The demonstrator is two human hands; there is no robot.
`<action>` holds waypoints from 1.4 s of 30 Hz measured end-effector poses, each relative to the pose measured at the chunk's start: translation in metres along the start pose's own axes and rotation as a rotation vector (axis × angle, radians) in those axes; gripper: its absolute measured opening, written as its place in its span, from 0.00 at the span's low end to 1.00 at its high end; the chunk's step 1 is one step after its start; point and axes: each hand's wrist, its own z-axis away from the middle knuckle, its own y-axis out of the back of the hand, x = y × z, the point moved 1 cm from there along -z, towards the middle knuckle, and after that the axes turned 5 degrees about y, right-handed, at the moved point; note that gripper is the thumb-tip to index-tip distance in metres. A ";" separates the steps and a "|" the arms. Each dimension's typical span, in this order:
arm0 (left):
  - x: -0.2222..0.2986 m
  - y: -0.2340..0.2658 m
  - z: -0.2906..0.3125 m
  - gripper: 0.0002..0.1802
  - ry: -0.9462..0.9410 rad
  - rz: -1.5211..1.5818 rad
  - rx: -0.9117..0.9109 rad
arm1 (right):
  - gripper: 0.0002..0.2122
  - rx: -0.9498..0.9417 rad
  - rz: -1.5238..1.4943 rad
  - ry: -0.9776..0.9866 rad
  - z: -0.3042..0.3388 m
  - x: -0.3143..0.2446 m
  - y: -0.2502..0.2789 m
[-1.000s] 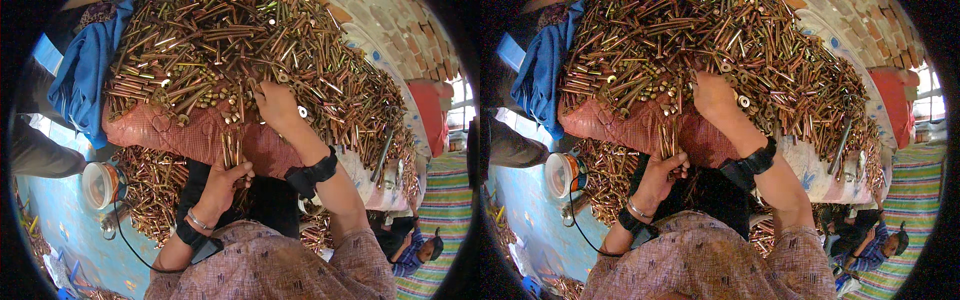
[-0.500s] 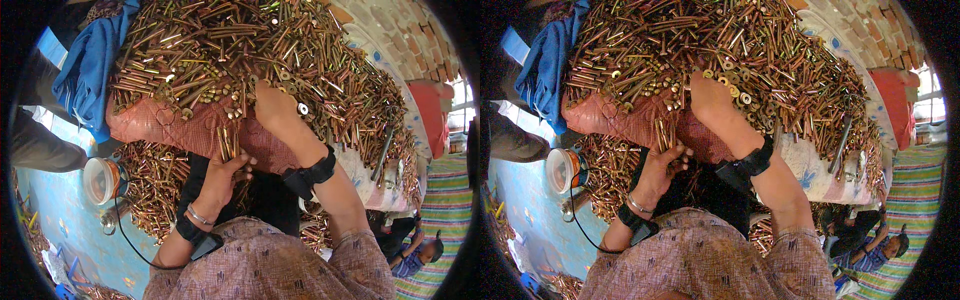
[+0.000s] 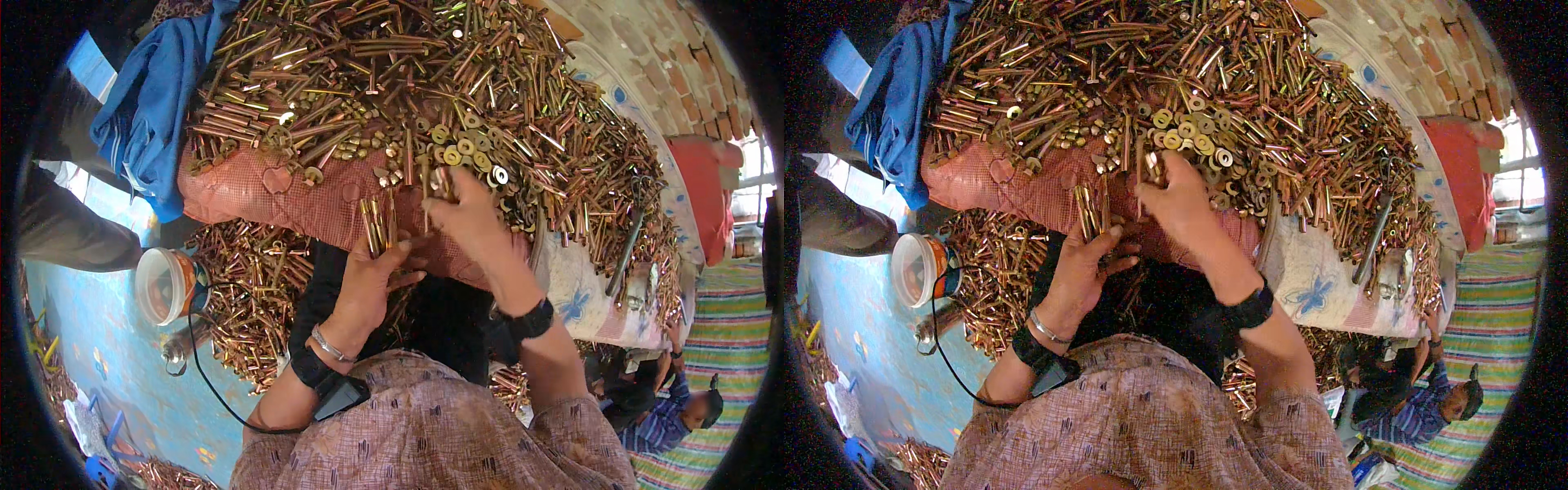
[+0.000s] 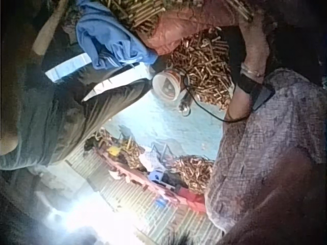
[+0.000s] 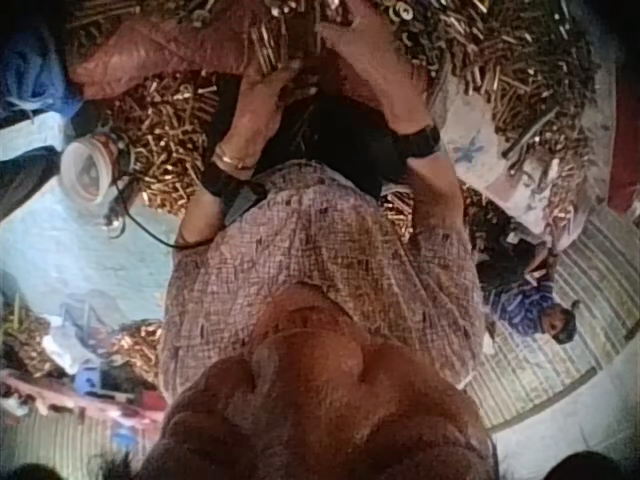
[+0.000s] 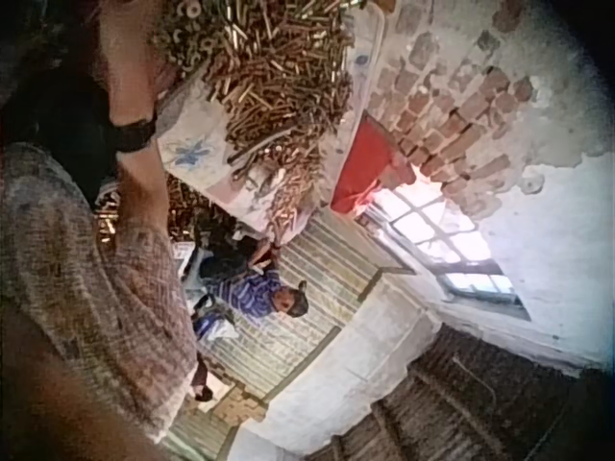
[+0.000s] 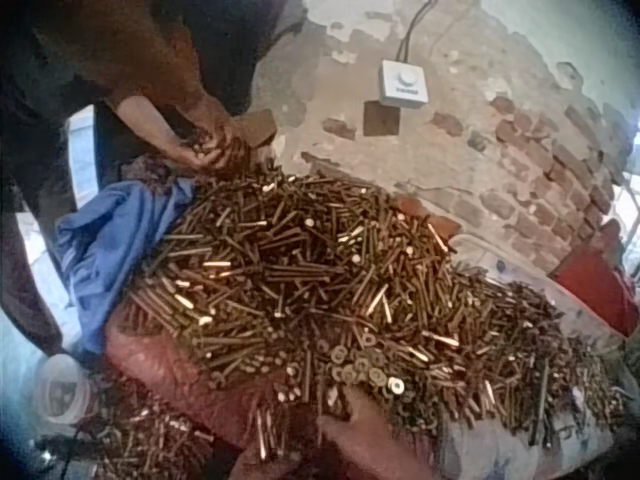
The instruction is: Assemble washers onto long metal pins or bolts.
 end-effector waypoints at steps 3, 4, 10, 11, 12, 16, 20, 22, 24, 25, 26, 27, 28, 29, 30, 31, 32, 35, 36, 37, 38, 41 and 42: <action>0.001 -0.003 -0.002 0.09 -0.003 -0.011 0.022 | 0.13 0.024 -0.094 0.083 0.020 0.003 -0.020; 0.002 -0.002 -0.003 0.09 -0.020 -0.042 0.027 | 0.13 0.024 -0.093 0.082 0.021 -0.002 -0.017; 0.001 0.003 -0.002 0.11 -0.055 -0.128 0.065 | 0.10 0.251 0.300 0.324 -0.015 -0.003 -0.008; 0.000 0.008 -0.001 0.13 -0.047 -0.143 0.078 | 0.10 0.252 0.253 0.316 -0.026 -0.002 -0.014; 0.000 0.007 -0.001 0.13 -0.045 -0.146 0.070 | 0.10 0.260 0.256 0.314 -0.033 -0.003 -0.014; -0.002 0.006 0.000 0.12 -0.028 -0.155 0.072 | 0.10 0.195 0.518 0.362 -0.053 -0.007 -0.018; -0.003 0.012 -0.003 0.11 -0.025 -0.142 0.024 | 0.12 0.132 0.451 0.336 -0.060 -0.002 -0.006; 0.000 0.007 0.000 0.10 -0.013 -0.138 0.026 | 0.11 0.155 0.430 0.320 -0.057 0.007 0.011; 0.002 0.007 0.003 0.10 -0.007 -0.130 0.042 | 0.08 0.087 -0.274 0.037 -0.046 0.012 0.018; 0.002 0.008 0.003 0.10 -0.008 -0.139 0.045 | 0.06 0.055 -0.320 -0.017 -0.036 0.013 0.019; 0.001 0.007 0.003 0.10 -0.007 -0.149 0.044 | 0.06 0.056 -0.318 -0.020 -0.027 0.013 0.022; 0.000 0.008 0.003 0.10 -0.004 -0.147 0.043 | 0.06 0.049 -0.408 -0.034 -0.020 0.014 0.025; -0.001 0.009 0.002 0.10 -0.003 -0.147 0.024 | 0.06 0.042 -0.498 -0.048 -0.013 0.015 0.027; -0.002 0.010 0.002 0.10 -0.002 -0.149 0.005 | 0.05 0.050 -0.513 -0.063 -0.008 0.018 0.028; -0.002 0.011 0.002 0.10 0.001 -0.150 0.005 | 0.05 0.051 -0.515 -0.066 -0.003 0.020 0.026; -0.002 0.012 0.001 0.10 0.008 -0.158 0.011 | 0.05 0.038 -0.359 -0.028 0.001 0.022 0.024; -0.002 0.011 0.001 0.10 0.017 -0.167 0.010 | 0.05 0.030 -0.202 0.009 0.004 0.025 0.024; -0.005 0.013 -0.001 0.09 -0.003 -0.149 -0.007 | 0.09 0.084 0.176 0.270 0.010 0.028 0.017; -0.005 0.013 -0.001 0.09 -0.002 -0.149 -0.006 | 0.10 0.068 0.331 0.305 0.013 0.023 0.013; -0.005 0.013 -0.001 0.09 -0.003 -0.150 0.001 | 0.10 0.080 0.341 0.310 0.016 0.015 0.010; -0.004 0.012 0.000 0.09 -0.004 -0.152 0.007 | 0.10 0.081 0.341 0.310 0.015 0.012 0.011; -0.004 0.014 -0.001 0.09 0.009 -0.161 0.010 | 0.10 0.127 0.333 0.266 0.002 0.013 0.012; -0.004 0.016 -0.002 0.09 0.011 -0.161 0.013 | 0.11 0.140 0.388 0.369 -0.004 0.014 0.011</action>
